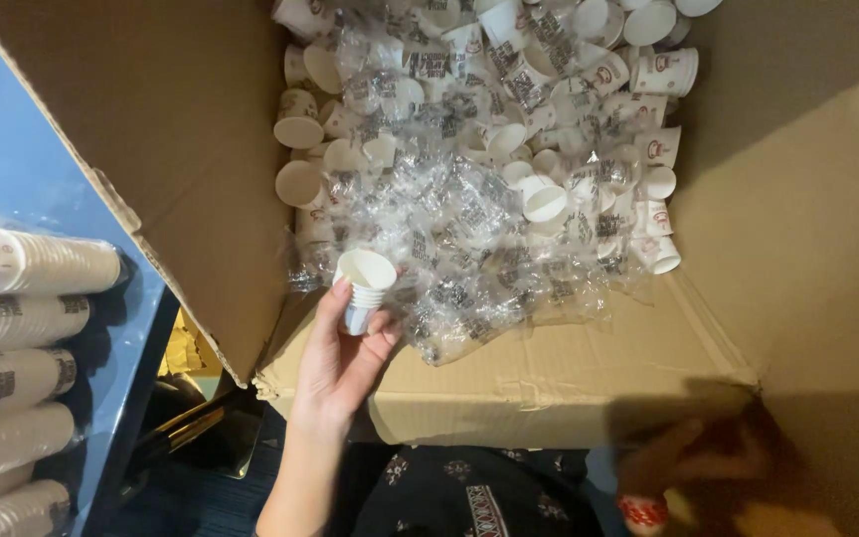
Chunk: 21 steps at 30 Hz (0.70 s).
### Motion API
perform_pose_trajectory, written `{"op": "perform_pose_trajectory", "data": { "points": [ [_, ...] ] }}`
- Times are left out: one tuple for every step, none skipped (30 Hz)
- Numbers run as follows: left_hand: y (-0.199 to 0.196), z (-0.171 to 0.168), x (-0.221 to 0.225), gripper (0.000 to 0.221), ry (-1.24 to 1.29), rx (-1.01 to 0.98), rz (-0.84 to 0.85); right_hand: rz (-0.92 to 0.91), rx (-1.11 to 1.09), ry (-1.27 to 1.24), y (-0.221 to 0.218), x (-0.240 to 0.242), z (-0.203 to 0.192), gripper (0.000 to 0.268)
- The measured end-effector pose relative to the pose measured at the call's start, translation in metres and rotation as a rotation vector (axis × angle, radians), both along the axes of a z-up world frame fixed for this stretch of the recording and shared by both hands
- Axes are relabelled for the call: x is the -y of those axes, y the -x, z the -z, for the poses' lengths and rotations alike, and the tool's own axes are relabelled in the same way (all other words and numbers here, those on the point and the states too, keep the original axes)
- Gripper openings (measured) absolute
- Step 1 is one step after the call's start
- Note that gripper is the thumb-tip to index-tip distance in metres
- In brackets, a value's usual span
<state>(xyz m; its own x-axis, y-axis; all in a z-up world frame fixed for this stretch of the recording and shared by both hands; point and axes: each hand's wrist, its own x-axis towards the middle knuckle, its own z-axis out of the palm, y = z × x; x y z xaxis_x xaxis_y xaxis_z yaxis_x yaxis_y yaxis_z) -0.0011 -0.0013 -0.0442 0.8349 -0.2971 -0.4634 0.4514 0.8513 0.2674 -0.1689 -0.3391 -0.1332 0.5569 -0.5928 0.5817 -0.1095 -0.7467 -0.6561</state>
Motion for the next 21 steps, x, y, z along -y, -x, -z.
{"op": "perform_pose_trajectory", "data": {
  "points": [
    [0.001,0.003,-0.001,0.04,-0.005,0.015,-0.036,0.011,0.029,0.118,0.0,-0.006,-0.003,0.043],
    [0.002,0.006,-0.004,0.04,-0.01,0.029,-0.073,0.02,0.058,0.237,0.0,-0.013,-0.006,0.045],
    [0.001,0.005,-0.002,0.04,-0.006,0.035,-0.077,0.017,0.064,0.241,-0.001,-0.01,-0.003,0.045],
    [0.001,0.004,-0.002,0.041,-0.006,0.053,-0.076,0.021,0.092,0.322,-0.001,-0.007,-0.001,0.046],
    [0.002,0.002,-0.003,0.043,-0.007,0.066,-0.079,0.021,0.115,0.402,-0.001,-0.004,0.0,0.048],
    [0.003,0.003,-0.003,0.043,-0.005,0.067,-0.086,0.014,0.116,0.405,-0.001,0.004,0.004,0.048],
    [0.004,0.002,-0.004,0.045,-0.003,0.078,-0.064,-0.186,-0.074,0.561,-0.001,0.012,0.01,0.05],
    [0.005,0.002,-0.003,0.048,-0.002,0.09,-0.042,-0.4,-0.247,0.716,-0.001,0.02,0.017,0.055],
    [0.007,0.006,-0.004,0.048,-0.002,0.091,-0.049,-0.406,-0.244,0.717,-0.012,0.002,0.007,0.055],
    [0.007,0.01,-0.005,0.049,0.003,0.095,-0.056,-0.324,-0.157,0.697,-0.022,-0.017,-0.003,0.048],
    [0.008,0.014,-0.005,0.05,0.01,0.098,-0.058,-0.237,-0.073,0.676,-0.031,-0.037,-0.013,0.045],
    [0.009,0.016,-0.006,0.05,0.01,0.098,-0.059,-0.239,-0.073,0.676,-0.03,-0.037,-0.012,0.045],
    [0.009,0.017,-0.005,0.049,0.017,0.095,-0.054,-0.243,-0.075,0.657,-0.029,-0.037,-0.011,0.045],
    [0.01,0.019,-0.005,0.048,0.024,0.092,-0.048,-0.248,-0.077,0.638,-0.027,-0.037,-0.011,0.045],
    [0.009,0.019,-0.004,0.048,0.025,0.094,-0.043,-0.242,-0.076,0.64,-0.026,-0.035,-0.005,0.045],
    [0.01,0.019,-0.003,0.05,0.033,0.102,-0.04,-0.245,-0.101,0.638,-0.024,-0.033,0.001,0.043],
    [0.01,0.018,-0.003,0.051,0.04,0.108,-0.036,-0.249,-0.126,0.637,-0.022,-0.031,0.005,0.041],
    [0.009,0.016,-0.003,0.051,0.042,0.109,-0.031,-0.243,-0.127,0.638,-0.024,-0.03,0.005,0.041],
    [0.009,0.015,-0.003,0.052,0.035,0.109,-0.036,-0.25,-0.109,0.657,-0.024,-0.028,0.006,0.041],
    [0.008,0.014,-0.002,0.053,0.028,0.108,-0.042,-0.256,-0.091,0.675,-0.024,-0.027,0.007,0.04],
    [0.008,0.015,-0.002,0.053,0.029,0.109,-0.034,-0.248,-0.093,0.676,-0.024,-0.028,0.002,0.04]
  ]
}}
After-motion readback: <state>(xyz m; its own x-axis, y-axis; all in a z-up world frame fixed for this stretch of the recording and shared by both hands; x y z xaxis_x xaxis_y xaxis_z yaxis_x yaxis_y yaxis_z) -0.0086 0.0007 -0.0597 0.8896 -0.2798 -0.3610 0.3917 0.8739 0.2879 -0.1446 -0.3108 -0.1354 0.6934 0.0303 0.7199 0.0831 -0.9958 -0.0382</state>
